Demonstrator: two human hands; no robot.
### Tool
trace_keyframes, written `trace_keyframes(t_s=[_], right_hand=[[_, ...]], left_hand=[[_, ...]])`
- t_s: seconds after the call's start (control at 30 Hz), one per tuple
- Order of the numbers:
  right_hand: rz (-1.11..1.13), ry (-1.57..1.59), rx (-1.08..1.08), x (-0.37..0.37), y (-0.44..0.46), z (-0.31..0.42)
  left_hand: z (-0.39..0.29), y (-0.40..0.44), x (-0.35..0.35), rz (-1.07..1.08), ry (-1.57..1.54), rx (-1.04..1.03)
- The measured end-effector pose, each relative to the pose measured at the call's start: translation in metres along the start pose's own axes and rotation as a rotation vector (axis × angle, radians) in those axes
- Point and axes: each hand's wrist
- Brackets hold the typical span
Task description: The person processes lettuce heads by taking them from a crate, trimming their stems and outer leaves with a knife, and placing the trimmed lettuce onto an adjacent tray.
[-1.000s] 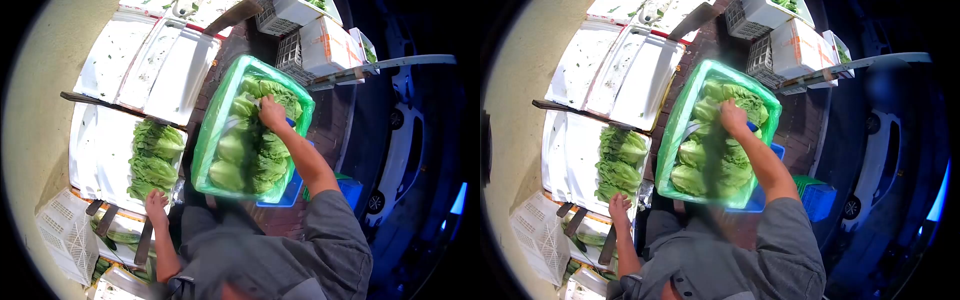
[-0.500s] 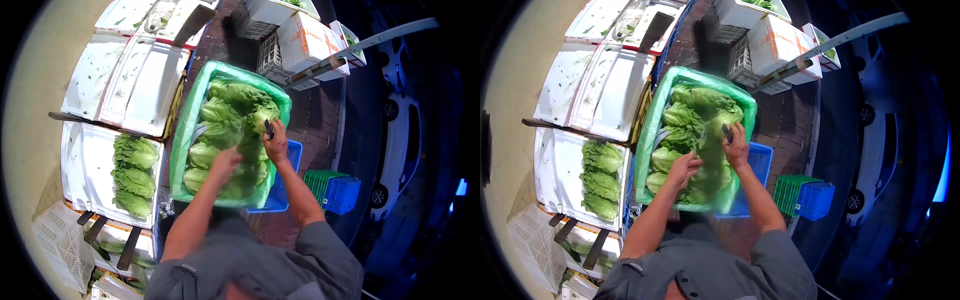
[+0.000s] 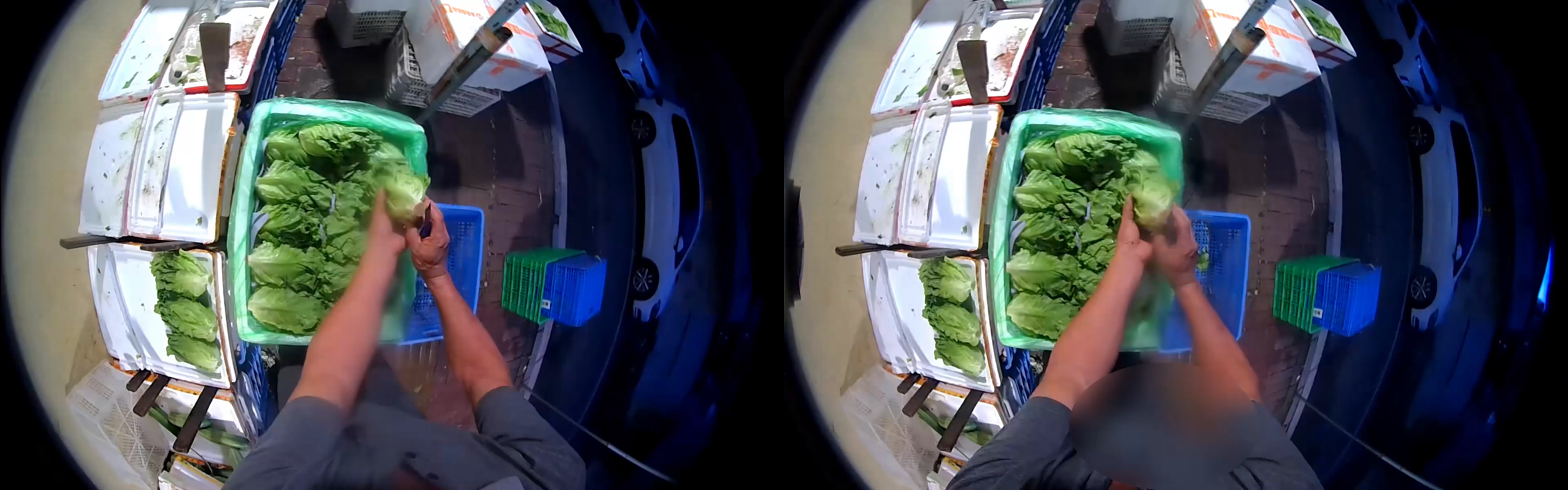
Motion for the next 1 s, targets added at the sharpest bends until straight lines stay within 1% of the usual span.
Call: trace_keyframes(t_s=[0.03,0.07,0.17,0.2,0.3,0.33,0.37,0.4,0.43,0.47,0.6,0.7,0.77,0.8,1.0], right_hand=[[-0.018,0.006,0.016,0.007,-0.003,0.002],[-0.028,-0.078,0.086,0.017,-0.006,0.005],[-0.018,-0.107,-0.003,0.049,-0.030,0.014],[0.004,-0.104,-0.014,0.060,-0.038,0.017],[0.142,-0.105,-0.059,0.092,-0.057,0.045],[0.118,-0.149,-0.003,0.095,-0.061,0.043],[0.145,-0.155,-0.026,0.100,-0.064,0.049],[0.179,-0.159,-0.057,0.106,-0.069,0.059],[0.208,-0.162,-0.083,0.110,-0.073,0.064],[0.186,-0.176,-0.031,0.110,-0.076,0.063],[0.216,-0.182,-0.027,0.115,-0.094,0.060],[0.187,-0.176,0.004,0.119,-0.104,0.064],[0.198,-0.194,-0.044,0.124,-0.111,0.065],[0.206,-0.203,-0.067,0.125,-0.114,0.065],[0.157,-0.160,-0.063,0.130,-0.127,0.066]], left_hand=[[0.005,0.000,-0.002,-0.047,0.038,-0.004],[0.007,-0.002,-0.003,-0.036,0.023,0.013],[0.015,-0.021,-0.010,0.007,0.066,0.079],[0.017,-0.029,-0.014,-0.002,0.004,0.119],[0.027,-0.050,-0.014,-0.007,0.023,0.153],[0.033,-0.059,-0.025,-0.142,0.059,0.138],[0.035,-0.063,-0.016,-0.104,0.040,0.182],[0.041,-0.071,-0.023,-0.164,0.089,0.185],[0.046,-0.078,-0.030,-0.218,0.143,0.185],[0.049,-0.082,-0.029,-0.203,0.165,0.192],[0.061,-0.099,-0.021,-0.184,0.210,0.252],[0.067,-0.107,-0.019,-0.193,0.236,0.279],[0.071,-0.109,-0.020,-0.169,0.247,0.295],[0.073,-0.113,-0.028,-0.218,0.237,0.295],[0.082,-0.121,-0.023,-0.236,0.216,0.301]])
Point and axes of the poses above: each hand's wrist, its own y-axis towards the middle knuckle, its own x-axis out of the back of the hand, z = x × y, and after that the axes turned 11 degrees about z, right-handed
